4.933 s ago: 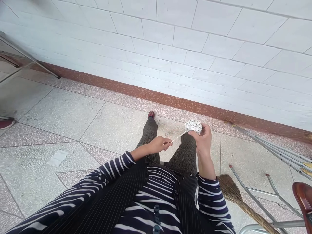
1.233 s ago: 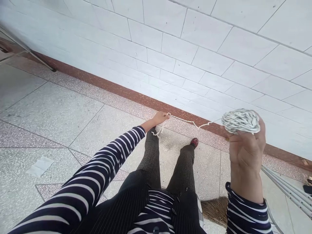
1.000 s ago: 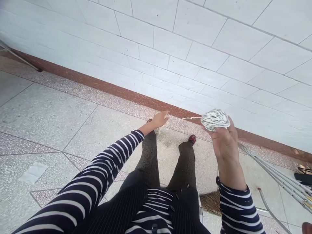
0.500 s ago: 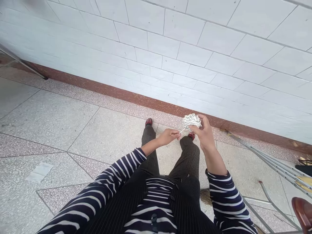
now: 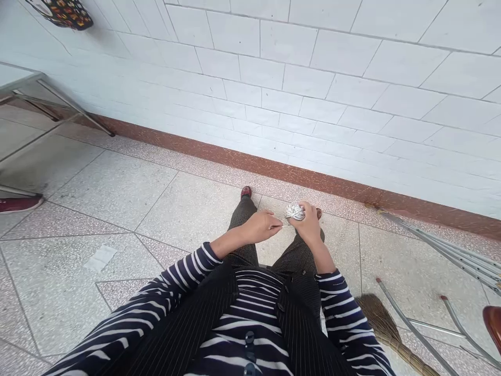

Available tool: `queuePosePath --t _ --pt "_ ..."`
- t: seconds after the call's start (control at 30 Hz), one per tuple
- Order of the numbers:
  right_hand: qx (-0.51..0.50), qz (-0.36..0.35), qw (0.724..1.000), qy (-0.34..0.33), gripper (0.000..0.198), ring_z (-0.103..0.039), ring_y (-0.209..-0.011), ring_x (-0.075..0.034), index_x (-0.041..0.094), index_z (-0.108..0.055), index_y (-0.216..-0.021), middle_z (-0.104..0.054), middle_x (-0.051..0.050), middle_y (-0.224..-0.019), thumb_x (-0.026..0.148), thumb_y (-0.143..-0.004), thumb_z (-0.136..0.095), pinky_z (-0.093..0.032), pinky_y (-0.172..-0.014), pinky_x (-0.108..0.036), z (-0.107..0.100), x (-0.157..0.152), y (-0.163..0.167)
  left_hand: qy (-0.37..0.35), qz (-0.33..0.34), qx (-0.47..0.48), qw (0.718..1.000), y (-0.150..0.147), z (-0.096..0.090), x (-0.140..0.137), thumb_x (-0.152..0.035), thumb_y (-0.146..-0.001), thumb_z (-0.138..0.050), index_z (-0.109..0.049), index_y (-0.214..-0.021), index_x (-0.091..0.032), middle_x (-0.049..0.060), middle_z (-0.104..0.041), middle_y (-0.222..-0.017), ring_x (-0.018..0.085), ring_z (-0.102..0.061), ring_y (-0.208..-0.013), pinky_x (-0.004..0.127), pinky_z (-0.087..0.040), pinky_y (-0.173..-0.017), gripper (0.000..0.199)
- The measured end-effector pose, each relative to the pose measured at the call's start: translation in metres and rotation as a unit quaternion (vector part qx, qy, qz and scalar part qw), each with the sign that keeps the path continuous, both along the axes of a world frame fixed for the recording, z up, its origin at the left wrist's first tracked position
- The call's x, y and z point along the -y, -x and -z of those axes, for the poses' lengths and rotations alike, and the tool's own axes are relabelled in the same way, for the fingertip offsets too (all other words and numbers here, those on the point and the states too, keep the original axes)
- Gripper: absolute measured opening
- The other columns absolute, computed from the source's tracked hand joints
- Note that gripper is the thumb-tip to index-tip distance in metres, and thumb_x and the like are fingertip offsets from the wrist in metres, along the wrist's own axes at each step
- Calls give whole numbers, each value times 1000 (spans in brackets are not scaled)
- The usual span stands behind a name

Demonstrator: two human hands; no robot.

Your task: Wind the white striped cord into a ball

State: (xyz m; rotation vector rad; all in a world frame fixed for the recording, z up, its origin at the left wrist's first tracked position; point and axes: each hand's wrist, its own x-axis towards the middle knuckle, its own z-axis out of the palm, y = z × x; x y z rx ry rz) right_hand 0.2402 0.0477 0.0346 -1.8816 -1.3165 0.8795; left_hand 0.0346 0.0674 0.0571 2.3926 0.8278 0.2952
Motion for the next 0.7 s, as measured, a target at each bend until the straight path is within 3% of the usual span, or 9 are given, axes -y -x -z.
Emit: queuePosePath --t 0.07,0.17,0.27,0.37,0.53,0.7 --pt "-51 -11 998 25 64 -52 -115 -31 23 -59 -113 -53 -10 -120 40 -55 -80 -43 -102 -47 14 8 1 -13 1 -15 1000 0 0 -4 -23 -98 -50 -68 -76 -20 3 -68 -69 17 -62 -70 35 -40 -105 29" --pt "-150 -48 984 89 62 -59 -102 -29 22 -62 -111 -59 -9 -111 38 -54 -80 -53 -84 -43 25 20 2 -20 -3 -18 1000 4 6 -10 -23 -98 -52 -71 -82 -21 3 -73 -75 18 -65 -74 38 -37 -112 26" --pt "-270 -90 946 153 61 -64 -87 -24 21 -62 -117 -65 -7 -105 40 -60 -78 -57 -67 -37 28 37 3 -35 -5 -24 999 9 16 -15 -23 -100 -51 -73 -88 -21 4 -76 -81 18 -67 -81 39 -36 -114 25" --pt "-366 -122 904 186 57 -66 -82 -21 22 -64 -115 -69 -7 -103 38 -63 -78 -57 -63 -32 28 53 5 -34 -6 -30 999 11 25 -15 -26 -101 -52 -74 -93 -21 5 -77 -88 18 -69 -87 39 -34 -116 24" --pt "-463 -132 856 189 56 -69 -84 -25 23 -68 -114 -72 -8 -101 39 -61 -77 -58 -64 -36 31 68 10 19 -8 20 1000 7 39 -6 -30 -104 -48 -74 -100 -22 4 -78 -102 16 -69 -97 34 -34 -116 27" --pt "-532 -77 832 137 64 -70 -98 -29 27 -66 -121 -72 -8 -114 28 -60 -84 -61 -78 -44 23 74 18 87 -65 20 994 9 59 6 -29 -103 -49 -76 -106 -20 7 -78 -103 20 -70 -99 30 -47 -98 29"
